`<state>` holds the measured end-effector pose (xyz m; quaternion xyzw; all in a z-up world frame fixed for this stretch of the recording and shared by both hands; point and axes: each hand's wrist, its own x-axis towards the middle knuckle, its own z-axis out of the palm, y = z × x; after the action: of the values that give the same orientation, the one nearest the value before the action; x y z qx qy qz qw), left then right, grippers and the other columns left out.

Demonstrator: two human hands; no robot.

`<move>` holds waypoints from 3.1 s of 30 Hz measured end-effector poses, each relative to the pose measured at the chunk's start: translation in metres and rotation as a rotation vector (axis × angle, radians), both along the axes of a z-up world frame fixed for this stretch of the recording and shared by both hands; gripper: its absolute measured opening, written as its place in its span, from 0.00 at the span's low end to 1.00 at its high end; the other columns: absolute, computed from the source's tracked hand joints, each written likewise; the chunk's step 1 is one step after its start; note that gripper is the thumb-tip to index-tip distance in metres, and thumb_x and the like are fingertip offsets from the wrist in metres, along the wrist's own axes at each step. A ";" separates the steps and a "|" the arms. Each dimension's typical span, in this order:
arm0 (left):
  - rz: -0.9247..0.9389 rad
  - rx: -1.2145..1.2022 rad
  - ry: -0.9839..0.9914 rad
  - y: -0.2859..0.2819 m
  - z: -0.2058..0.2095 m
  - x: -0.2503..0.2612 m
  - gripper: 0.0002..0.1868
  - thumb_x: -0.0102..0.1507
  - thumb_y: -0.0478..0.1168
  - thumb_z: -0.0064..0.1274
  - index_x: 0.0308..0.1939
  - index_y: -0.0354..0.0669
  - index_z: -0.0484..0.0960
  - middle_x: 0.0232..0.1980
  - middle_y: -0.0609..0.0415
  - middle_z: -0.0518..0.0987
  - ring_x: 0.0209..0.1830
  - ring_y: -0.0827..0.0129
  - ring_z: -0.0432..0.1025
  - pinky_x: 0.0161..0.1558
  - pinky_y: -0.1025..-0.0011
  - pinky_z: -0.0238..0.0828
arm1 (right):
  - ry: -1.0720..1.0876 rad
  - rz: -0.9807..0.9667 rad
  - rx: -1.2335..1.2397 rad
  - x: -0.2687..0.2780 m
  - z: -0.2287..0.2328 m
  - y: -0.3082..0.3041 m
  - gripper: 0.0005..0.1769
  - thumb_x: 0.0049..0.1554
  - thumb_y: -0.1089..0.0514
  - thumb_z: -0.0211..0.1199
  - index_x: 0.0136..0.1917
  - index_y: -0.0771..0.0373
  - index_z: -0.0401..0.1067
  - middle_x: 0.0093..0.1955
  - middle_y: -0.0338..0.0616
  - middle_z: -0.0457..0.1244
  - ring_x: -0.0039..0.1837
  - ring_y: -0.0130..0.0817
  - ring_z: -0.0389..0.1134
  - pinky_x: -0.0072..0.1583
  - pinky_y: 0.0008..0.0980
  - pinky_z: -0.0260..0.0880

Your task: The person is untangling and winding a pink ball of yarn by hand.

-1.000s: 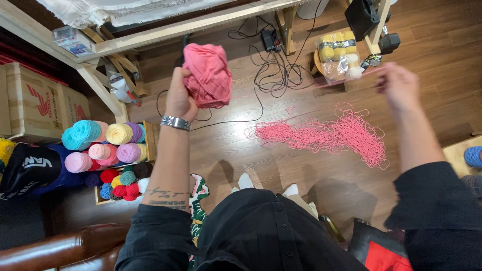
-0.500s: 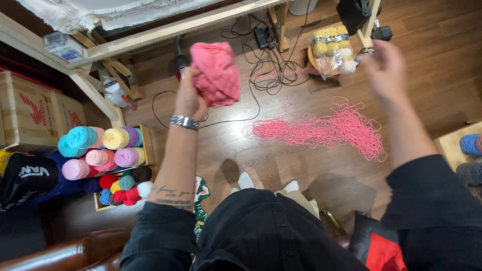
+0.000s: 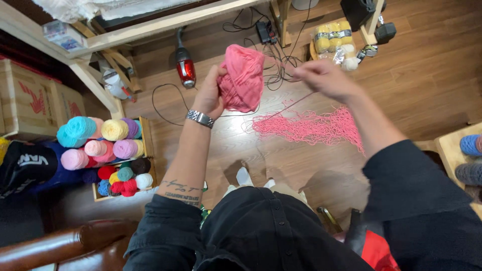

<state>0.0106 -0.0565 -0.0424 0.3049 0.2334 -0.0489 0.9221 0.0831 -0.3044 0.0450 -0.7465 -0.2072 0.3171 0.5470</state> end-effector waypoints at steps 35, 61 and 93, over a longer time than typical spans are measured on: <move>0.219 0.155 0.083 -0.041 -0.006 -0.062 0.21 0.47 0.45 0.50 0.43 0.46 0.73 0.41 0.56 0.73 0.44 0.65 0.68 0.59 0.50 0.56 | 0.321 -0.169 0.114 0.004 -0.056 -0.081 0.07 0.57 0.60 0.52 0.38 0.59 0.69 0.30 0.29 0.53 0.30 0.16 0.49 0.33 0.15 0.50; -0.003 0.092 0.068 -0.060 0.009 -0.051 0.14 0.47 0.44 0.47 0.35 0.44 0.75 0.31 0.54 0.78 0.30 0.68 0.73 0.34 0.73 0.71 | -0.127 -0.018 0.122 -0.024 -0.037 -0.027 0.39 0.49 0.67 0.55 0.71 0.53 0.46 0.70 0.62 0.45 0.72 0.55 0.42 0.69 0.50 0.42; 0.142 -0.036 0.055 -0.036 -0.014 -0.059 0.14 0.48 0.39 0.50 0.37 0.39 0.75 0.37 0.46 0.78 0.39 0.55 0.75 0.43 0.62 0.73 | -0.278 -0.276 -0.091 -0.018 -0.070 -0.058 0.23 0.49 0.62 0.59 0.59 0.59 0.66 0.55 0.48 0.62 0.58 0.43 0.62 0.59 0.38 0.61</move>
<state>-0.0487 -0.0922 -0.0563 0.2694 0.2787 0.0042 0.9218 0.0653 -0.3620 -0.0247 -0.8284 -0.1616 0.1421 0.5171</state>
